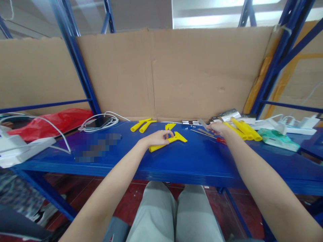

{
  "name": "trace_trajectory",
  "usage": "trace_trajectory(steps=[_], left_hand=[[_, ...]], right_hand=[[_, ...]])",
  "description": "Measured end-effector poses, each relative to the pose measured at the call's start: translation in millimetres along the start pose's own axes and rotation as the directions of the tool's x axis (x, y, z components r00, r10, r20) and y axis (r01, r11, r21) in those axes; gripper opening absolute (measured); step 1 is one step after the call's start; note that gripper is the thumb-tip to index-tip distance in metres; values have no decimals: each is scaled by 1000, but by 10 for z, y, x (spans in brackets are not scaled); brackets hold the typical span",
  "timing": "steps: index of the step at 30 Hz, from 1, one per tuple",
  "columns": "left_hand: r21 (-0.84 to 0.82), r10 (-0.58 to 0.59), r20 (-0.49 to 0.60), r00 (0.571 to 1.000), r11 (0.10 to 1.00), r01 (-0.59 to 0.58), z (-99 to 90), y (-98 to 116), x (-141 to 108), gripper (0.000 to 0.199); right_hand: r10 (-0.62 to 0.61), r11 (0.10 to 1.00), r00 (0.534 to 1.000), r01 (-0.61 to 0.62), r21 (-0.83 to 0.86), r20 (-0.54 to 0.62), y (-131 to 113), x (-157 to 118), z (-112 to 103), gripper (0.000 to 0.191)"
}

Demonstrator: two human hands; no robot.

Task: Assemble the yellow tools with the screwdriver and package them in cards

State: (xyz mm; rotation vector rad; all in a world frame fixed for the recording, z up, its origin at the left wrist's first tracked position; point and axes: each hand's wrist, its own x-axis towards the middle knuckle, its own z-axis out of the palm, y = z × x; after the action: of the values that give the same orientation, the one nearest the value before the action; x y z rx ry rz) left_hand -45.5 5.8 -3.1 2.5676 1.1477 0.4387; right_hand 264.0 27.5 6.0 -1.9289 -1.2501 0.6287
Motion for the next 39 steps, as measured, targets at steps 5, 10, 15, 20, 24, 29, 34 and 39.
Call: trace_trajectory(steps=[5, 10, 15, 20, 24, 29, 34, 39], left_hand=[[6, -2, -7, 1000, 1000, 2, -6, 7, 6, 38], [11, -21, 7, 1000, 1000, 21, -19, 29, -20, 38], [147, -42, -55, 998, 988, 50, -6, 66, -63, 36], [258, -69, -64, 996, 963, 83, 42, 86, -44, 30], [221, -6, -59, 998, 975, 19, 95, 79, 14, 36], [182, 35, -29, 999, 983, -29, 113, 92, 156, 41], [137, -92, -206, 974, 983, 122, 62, 200, 409, 27], [-118, -234, -394, 889, 972, 203, 123, 196, 577, 32]], right_hand=[[-56, 998, 997, 58, -35, 45, -13, -45, 3, 19], [-160, 985, 965, 171, -36, 210, -15, -98, 9, 20], [-215, 964, 925, 253, -85, 312, -101, -230, 84, 4], [-231, 946, 882, 302, -117, 411, -189, -358, 176, 14], [-231, 948, 858, 305, -92, 458, -210, -420, 212, 17], [-260, 951, 796, 310, 1, 547, -202, -420, 243, 17], [-357, 923, 720, 370, 107, 595, -185, -383, 249, 13], [-411, 905, 699, 390, 171, 585, -223, -439, 263, 11]])
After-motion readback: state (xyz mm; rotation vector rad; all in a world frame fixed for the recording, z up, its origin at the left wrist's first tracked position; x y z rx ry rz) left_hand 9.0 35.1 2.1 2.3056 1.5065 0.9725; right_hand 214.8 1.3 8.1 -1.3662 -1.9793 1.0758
